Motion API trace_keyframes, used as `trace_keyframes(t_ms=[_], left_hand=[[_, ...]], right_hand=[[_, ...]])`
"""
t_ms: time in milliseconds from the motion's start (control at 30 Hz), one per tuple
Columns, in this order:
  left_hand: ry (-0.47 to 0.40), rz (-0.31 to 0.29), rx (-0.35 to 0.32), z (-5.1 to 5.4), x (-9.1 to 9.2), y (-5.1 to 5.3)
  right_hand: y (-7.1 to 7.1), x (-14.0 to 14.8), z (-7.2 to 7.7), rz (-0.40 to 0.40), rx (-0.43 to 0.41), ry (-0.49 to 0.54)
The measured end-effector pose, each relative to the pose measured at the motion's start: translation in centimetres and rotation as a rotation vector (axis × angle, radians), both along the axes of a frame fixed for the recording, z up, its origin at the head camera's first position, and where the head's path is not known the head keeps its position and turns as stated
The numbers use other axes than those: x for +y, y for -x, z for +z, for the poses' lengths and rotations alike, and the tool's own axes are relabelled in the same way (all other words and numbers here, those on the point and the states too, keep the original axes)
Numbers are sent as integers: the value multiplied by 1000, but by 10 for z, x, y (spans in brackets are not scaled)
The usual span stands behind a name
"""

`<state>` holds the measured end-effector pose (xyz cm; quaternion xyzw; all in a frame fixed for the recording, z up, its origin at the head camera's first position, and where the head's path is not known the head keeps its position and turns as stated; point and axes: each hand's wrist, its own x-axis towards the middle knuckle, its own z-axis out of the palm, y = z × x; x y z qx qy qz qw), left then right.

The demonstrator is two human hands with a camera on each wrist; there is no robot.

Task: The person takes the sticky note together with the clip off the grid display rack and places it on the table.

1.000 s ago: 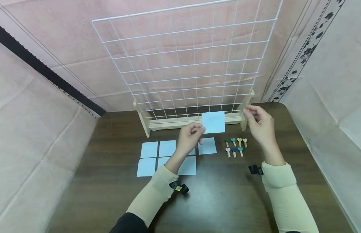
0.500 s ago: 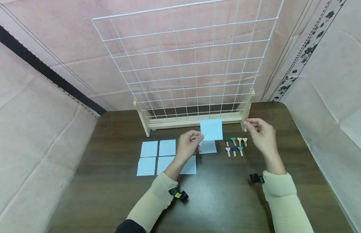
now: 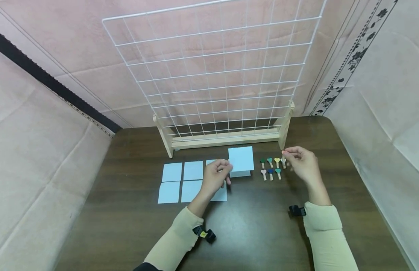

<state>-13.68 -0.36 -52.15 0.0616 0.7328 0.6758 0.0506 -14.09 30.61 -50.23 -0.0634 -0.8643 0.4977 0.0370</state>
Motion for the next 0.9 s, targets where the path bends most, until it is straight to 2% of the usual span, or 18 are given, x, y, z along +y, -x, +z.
trace_keyframes(t_ms=[300, 467, 700, 900], left_hand=[[4, -3, -44, -12, -1, -14], [0, -13, -89, -19, -4, -22], [5, -43, -103, -26, -6, -31], [20, -60, -115, -31, -6, -41]], right_hand=[[-3, 7, -13, 56, -38, 18], [-1, 10, -20, 81, -113, 44], [-3, 13, -24, 130, -231, 85], [-3, 17, -31, 152, -263, 87]])
